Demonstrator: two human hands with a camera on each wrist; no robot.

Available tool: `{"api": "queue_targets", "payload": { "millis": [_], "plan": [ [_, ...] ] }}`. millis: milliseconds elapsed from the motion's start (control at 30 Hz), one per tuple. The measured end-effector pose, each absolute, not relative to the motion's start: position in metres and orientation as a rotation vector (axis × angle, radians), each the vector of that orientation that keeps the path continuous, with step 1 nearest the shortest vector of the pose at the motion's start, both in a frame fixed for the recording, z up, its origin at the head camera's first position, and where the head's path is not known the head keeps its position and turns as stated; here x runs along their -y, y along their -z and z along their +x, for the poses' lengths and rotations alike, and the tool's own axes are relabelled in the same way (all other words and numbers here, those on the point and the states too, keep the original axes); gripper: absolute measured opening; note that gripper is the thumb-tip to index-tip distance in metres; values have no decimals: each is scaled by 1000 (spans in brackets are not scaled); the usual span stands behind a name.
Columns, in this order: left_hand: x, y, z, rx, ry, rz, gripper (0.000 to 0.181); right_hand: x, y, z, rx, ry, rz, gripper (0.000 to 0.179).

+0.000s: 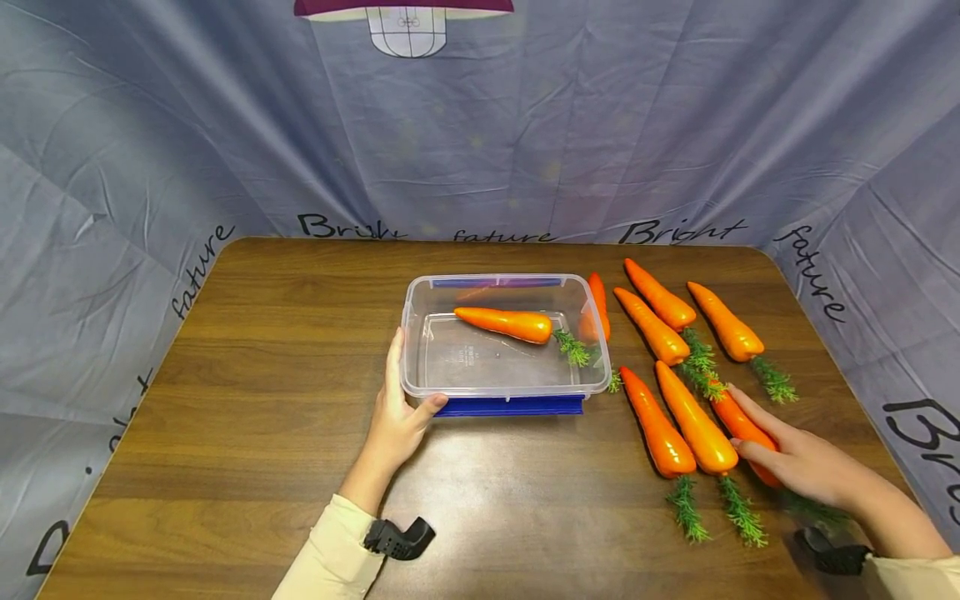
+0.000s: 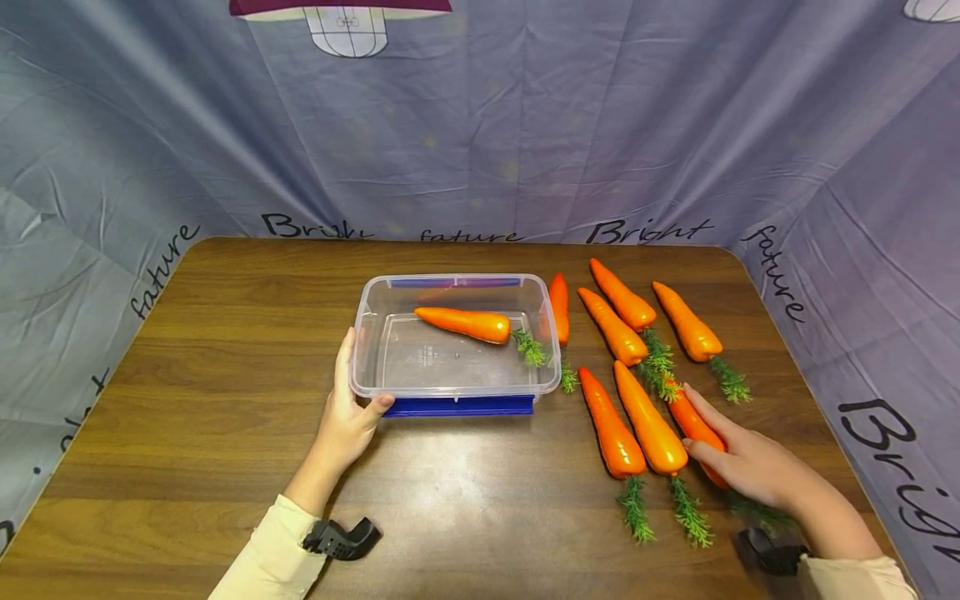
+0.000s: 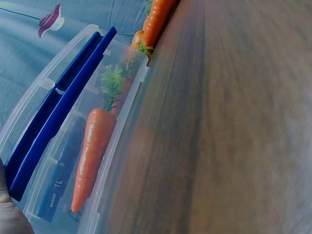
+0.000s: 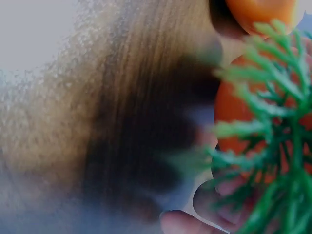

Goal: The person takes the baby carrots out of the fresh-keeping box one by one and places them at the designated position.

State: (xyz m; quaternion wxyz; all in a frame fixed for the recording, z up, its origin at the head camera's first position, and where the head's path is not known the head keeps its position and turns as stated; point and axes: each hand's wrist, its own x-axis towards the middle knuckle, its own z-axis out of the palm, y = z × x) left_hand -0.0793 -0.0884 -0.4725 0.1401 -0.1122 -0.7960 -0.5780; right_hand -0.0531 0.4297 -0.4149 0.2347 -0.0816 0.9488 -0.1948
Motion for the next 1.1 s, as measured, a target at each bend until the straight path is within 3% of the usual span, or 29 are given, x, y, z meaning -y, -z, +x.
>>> {"api": "queue_targets", "payload": {
  "millis": [667, 867, 1100],
  "plan": [
    [89, 473, -79, 2315, 1668, -307, 104, -423, 417, -61, -2695, 301, -230, 82],
    [89, 474, -80, 2312, 1667, -322, 103, -415, 390, -68, -2780, 166, -225, 74],
    [89, 473, -80, 2317, 1648, -320, 104, -364, 336, -92, -2972, 118, -391, 68]
  ]
}}
